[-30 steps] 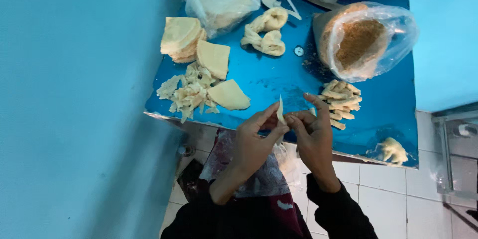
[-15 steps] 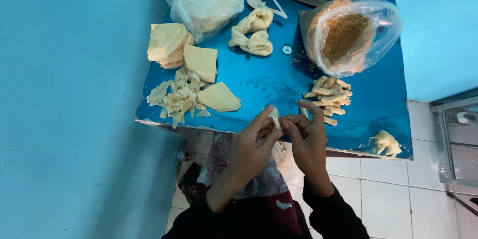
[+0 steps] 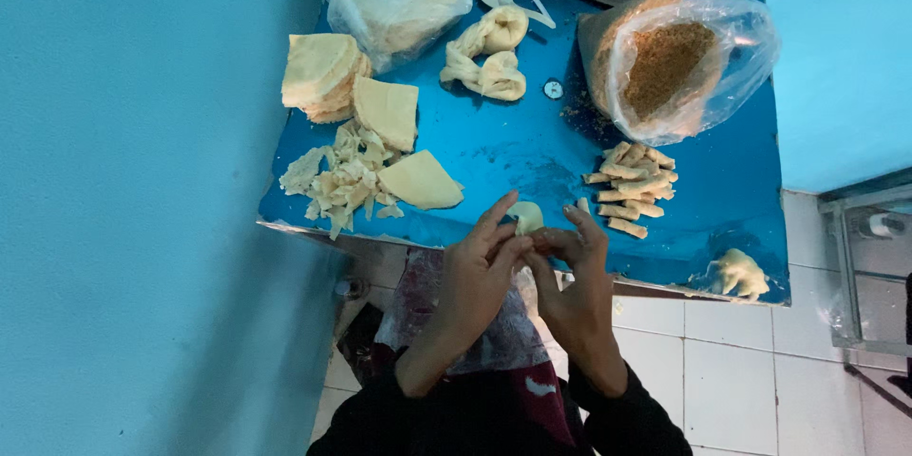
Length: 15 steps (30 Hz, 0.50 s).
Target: The person pinches pieces from a sheet of dough and twists and folds them into small shapes by hand, placing the shaped pieces on the table. They occasionally dip their fingers into a bag of brown powder and continue shaping more dough pieces one at a time.
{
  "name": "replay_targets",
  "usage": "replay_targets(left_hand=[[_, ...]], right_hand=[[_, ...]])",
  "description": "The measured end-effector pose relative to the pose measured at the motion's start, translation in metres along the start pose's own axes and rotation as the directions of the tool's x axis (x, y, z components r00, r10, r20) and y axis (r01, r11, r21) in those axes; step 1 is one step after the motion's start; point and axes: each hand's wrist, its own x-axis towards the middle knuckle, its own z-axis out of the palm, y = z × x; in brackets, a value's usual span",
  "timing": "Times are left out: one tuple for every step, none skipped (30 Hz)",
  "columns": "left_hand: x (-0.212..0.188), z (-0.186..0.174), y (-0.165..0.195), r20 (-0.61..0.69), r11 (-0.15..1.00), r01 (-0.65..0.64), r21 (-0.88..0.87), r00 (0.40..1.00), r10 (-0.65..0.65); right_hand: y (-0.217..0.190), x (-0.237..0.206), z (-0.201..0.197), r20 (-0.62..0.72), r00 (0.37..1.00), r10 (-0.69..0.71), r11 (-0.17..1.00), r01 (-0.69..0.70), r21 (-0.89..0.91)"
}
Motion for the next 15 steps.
replay_targets(left_hand=[[-0.001, 0.0, -0.001, 0.007, 1.0, 0.004, 0.005, 1.0, -0.004], [-0.001, 0.0, -0.002, 0.013, 1.0, 0.007, 0.01, 1.0, -0.007], [-0.002, -0.001, -0.003, 0.017, 1.0, -0.019, 0.002, 1.0, 0.019], [-0.001, -0.001, -0.004, 0.02, 0.999, -0.045, -0.006, 0.999, 0.045], [-0.002, -0.001, -0.005, 0.023, 0.997, -0.071, -0.015, 0.997, 0.071], [-0.002, -0.001, -0.006, 0.033, 0.998, -0.065, -0.006, 0.997, 0.065], [-0.003, -0.002, -0.007, 0.041, 0.998, -0.06, 0.003, 0.997, 0.06], [-0.003, -0.002, -0.008, 0.049, 0.998, -0.054, 0.012, 0.997, 0.053], [-0.003, -0.001, -0.008, 0.045, 0.998, -0.059, -0.006, 0.997, 0.059], [-0.004, -0.001, -0.007, 0.04, 0.998, -0.064, -0.023, 0.997, 0.065], [-0.004, -0.001, -0.007, 0.035, 0.997, -0.07, -0.041, 0.997, 0.072], [-0.004, -0.001, -0.006, 0.028, 0.998, -0.05, -0.031, 0.998, 0.05], [-0.004, -0.001, -0.005, 0.022, 0.999, -0.029, -0.022, 0.999, 0.029], [-0.004, -0.001, -0.004, 0.015, 1.0, -0.008, -0.013, 1.0, 0.008], [-0.005, -0.002, -0.003, 0.027, 0.997, -0.019, -0.069, 0.999, 0.021]], right_hand=[[0.001, 0.001, 0.0, -0.007, 1.0, -0.003, 0.999, 0.003, -0.04], [0.002, 0.002, -0.001, -0.01, 0.997, 0.077, 0.996, -0.076, 0.056], [0.004, 0.003, -0.002, -0.005, 0.988, 0.156, 0.977, -0.153, 0.151], [0.006, 0.005, -0.004, 0.008, 0.973, 0.232, 0.943, -0.227, 0.244], [0.008, 0.006, -0.006, 0.028, 0.963, 0.269, 0.913, -0.264, 0.311], [0.01, 0.008, -0.008, 0.048, 0.951, 0.305, 0.877, -0.3, 0.376], [0.012, 0.01, -0.009, 0.072, 0.938, 0.338, 0.835, -0.334, 0.437], [0.014, 0.011, -0.01, 0.071, 0.937, 0.343, 0.832, -0.338, 0.44], [0.015, 0.012, -0.011, 0.07, 0.935, 0.349, 0.828, -0.342, 0.444], [0.017, 0.013, -0.011, 0.068, 0.933, 0.354, 0.825, -0.346, 0.447], [0.017, 0.014, -0.012, 0.067, 0.933, 0.354, 0.821, -0.344, 0.455], [0.018, 0.014, -0.012, 0.065, 0.933, 0.354, 0.817, -0.343, 0.463], [0.018, 0.013, -0.011, 0.063, 0.933, 0.355, 0.813, -0.342, 0.471], [0.018, 0.012, -0.011, 0.063, 0.932, 0.358, 0.826, -0.347, 0.445], [0.018, 0.012, -0.01, 0.063, 0.93, 0.361, 0.837, -0.353, 0.418]])
